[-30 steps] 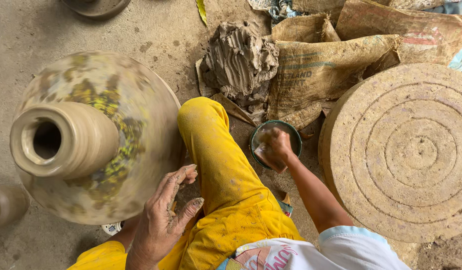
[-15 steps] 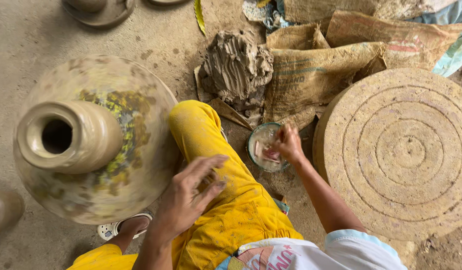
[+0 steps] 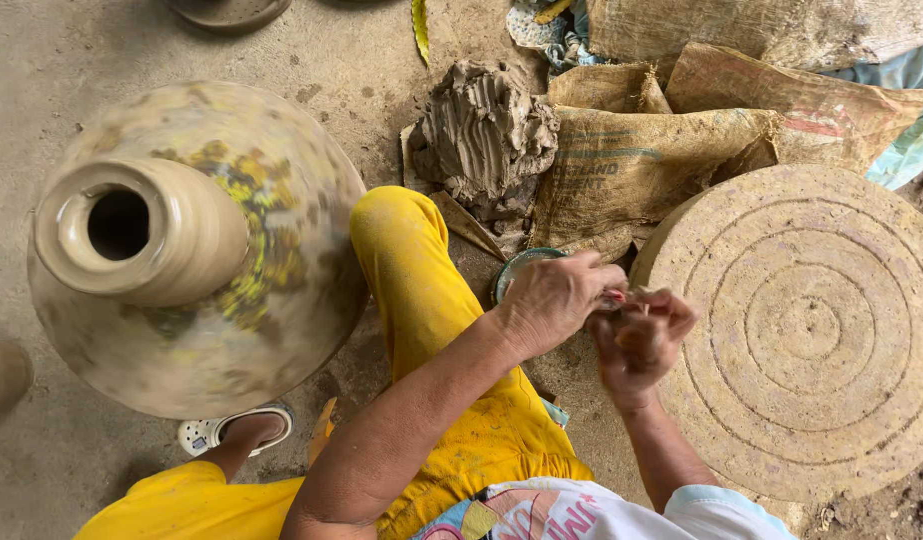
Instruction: The person shapes a clay vessel on a spinning wheel using their hands and a wooden tool, occasionally inserting a long rod into the opening and wetting their hands in a bowl of water.
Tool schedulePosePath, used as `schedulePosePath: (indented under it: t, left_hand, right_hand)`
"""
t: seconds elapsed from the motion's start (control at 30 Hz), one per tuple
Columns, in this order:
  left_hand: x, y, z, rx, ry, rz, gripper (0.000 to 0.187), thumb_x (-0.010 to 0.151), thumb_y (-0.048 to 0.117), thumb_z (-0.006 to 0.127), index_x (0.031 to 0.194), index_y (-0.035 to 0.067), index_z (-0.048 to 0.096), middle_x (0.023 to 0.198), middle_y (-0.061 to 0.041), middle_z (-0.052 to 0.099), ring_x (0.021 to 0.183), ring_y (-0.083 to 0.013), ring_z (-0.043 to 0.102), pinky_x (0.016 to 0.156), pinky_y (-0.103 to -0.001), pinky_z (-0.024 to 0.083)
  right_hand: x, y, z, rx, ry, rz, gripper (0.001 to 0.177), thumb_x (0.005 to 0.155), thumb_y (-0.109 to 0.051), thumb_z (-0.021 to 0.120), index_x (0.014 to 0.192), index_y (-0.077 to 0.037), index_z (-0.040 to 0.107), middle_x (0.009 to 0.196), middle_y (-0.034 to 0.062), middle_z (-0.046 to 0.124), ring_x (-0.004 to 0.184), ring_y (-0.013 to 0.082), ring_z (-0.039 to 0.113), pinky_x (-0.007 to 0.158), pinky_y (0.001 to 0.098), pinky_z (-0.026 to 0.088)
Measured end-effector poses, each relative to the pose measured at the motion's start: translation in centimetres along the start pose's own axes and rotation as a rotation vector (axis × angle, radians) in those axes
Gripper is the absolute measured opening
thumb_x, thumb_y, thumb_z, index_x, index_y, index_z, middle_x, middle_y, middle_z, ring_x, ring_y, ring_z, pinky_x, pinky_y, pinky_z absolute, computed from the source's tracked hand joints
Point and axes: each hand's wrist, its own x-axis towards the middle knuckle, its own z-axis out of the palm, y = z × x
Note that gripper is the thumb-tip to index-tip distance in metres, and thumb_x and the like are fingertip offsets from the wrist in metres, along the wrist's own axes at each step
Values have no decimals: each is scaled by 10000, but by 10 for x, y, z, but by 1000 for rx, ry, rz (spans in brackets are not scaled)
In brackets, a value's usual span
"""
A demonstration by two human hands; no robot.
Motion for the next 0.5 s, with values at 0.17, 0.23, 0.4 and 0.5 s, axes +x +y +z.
schedulePosePath:
  t: [0.17,0.23,0.4,0.5]
  left_hand:
    - [1,0,-10,-204,188,195,123,907,159,735,1030,151,724,960,-50,714,792,-220,733,695,-334,610]
    - [-1,1,-4,-249,171,213,127,881,157,758,1004,145,727,906,-44,720,788,-220,733,694,-338,605]
    - [7,11,-1,-468,372,285,223,880,161,789,1091,123,726,1024,-29,744,896,-148,751,786,-266,648]
    - [5,24,-13,-538,484,293,272,862,172,798,1118,114,729,1073,-36,756,951,-140,765,830,-255,653]
  right_hand:
    - [-40,42,-1,56,-297,218,198,897,-61,820,1013,-133,677,1195,30,605,1078,95,623,819,295,604]
    - [-63,66,-12,15,-628,579,118,921,-97,800,973,-158,714,1084,34,687,990,100,666,818,307,589]
    - [-92,107,-3,-70,-677,366,221,889,-115,721,1102,-60,706,1121,163,697,1078,259,629,959,409,514]
    - [-115,125,6,-192,-755,470,393,898,-162,657,1253,3,635,1296,243,618,1243,371,551,1054,466,462]
